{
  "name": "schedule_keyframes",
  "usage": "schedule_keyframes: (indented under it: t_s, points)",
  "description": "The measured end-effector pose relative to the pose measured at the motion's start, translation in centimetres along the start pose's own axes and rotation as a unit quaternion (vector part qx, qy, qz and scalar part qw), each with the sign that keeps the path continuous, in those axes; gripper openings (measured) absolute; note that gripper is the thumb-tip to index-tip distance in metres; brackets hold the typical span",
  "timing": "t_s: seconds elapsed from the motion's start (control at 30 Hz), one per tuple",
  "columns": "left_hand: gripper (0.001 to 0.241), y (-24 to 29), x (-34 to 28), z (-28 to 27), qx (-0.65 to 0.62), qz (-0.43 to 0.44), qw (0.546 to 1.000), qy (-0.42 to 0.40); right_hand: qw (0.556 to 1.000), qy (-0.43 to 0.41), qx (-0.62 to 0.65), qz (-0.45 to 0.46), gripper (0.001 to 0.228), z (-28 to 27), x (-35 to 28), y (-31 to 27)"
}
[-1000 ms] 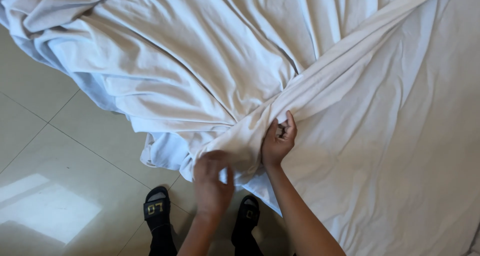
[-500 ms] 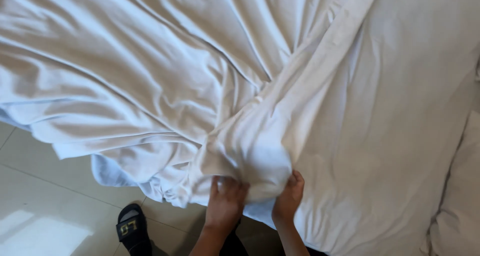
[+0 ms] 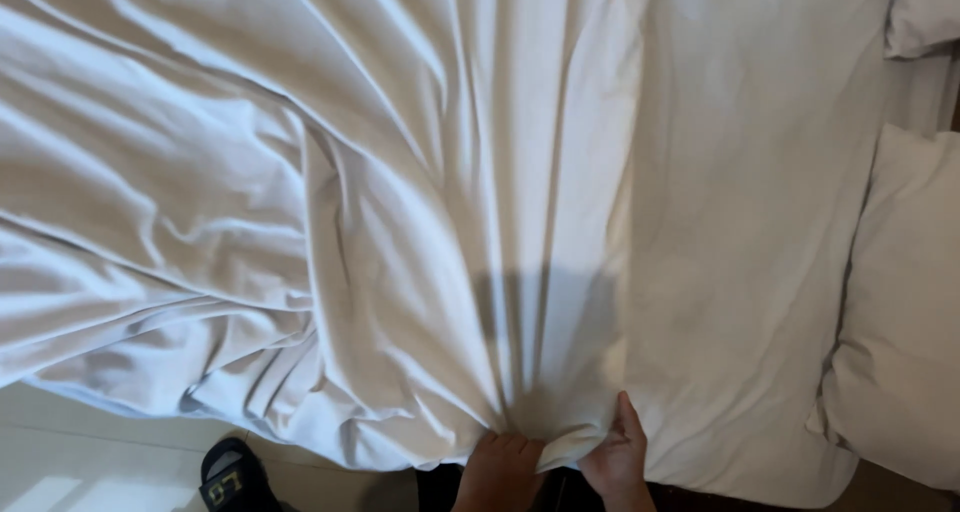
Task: The person spreads a white bedsheet over a mattress, smoothing it out with both hands to remove wrinkles. They pull the sheet taut across the surface and tuck the edges under the mattress to secure it in place.
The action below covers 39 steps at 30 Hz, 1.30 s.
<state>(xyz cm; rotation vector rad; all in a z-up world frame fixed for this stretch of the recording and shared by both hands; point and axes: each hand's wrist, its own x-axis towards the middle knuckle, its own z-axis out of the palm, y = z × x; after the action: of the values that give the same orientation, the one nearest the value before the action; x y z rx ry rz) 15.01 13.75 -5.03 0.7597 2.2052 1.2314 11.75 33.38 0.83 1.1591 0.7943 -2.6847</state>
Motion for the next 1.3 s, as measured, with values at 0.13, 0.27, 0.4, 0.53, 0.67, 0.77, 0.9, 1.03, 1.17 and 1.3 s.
schedule_keyframes:
  t_s: [0.13, 0.27, 0.4, 0.53, 0.67, 0.77, 0.9, 1.03, 1.17, 1.3]
  points:
    - [0.039, 2.5, 1.1, -2.5, 0.002, -0.093, 0.99, -0.101, 0.999, 0.043, 0.008, 0.028, 0.056, -3.0, 2.1, -0.4]
    - [0.038, 2.3, 2.4, 2.1, 0.045, -0.107, 0.992, -0.052, 0.984, 0.118, -0.129, -0.016, 0.049, -4.0, 2.4, -2.6]
    - [0.021, 3.5, 4.6, 8.2, 0.168, -0.063, 0.983, -0.038, 0.886, 0.224, -0.358, -0.189, 0.048, -3.5, 0.7, -5.9]
    - [0.022, 4.9, 6.3, 10.3, 0.178, -0.059, 0.976, -0.111, 0.718, 0.339, -0.555, -0.25, 0.048, -3.4, 0.7, -5.5]
    - [0.023, 1.7, 5.9, 10.3, 0.177, -0.133, 0.967, -0.127, 0.723, 0.363, -0.555, -0.194, 0.044, -4.0, 1.5, -6.0]
    - [0.024, 7.2, 1.6, 11.3, 0.089, -0.194, 0.97, -0.112, 0.858, 0.332, -0.348, -0.179, 0.038, -4.3, 1.0, -6.7]
    - [0.025, 9.0, -1.4, 4.4, -0.029, -0.274, 0.958, -0.074, 0.926, 0.227, -0.164, -0.253, 0.029, 1.9, 0.5, -5.0]
    - [0.027, 3.3, -2.3, -4.3, -0.148, -0.347, 0.926, -0.036, 0.831, 0.126, -0.408, -0.356, 0.021, 8.4, 3.7, 2.8]
    - [0.027, -7.8, -5.3, -3.5, -0.205, -0.377, 0.902, 0.039, 0.711, -0.105, -0.582, -0.379, 0.017, 21.2, 7.0, 15.5]
    - [0.031, -8.2, -10.4, -13.3, -0.151, -0.494, 0.856, 0.023, 0.536, -0.152, -0.678, -0.479, 0.011, 26.5, 8.4, 22.6]
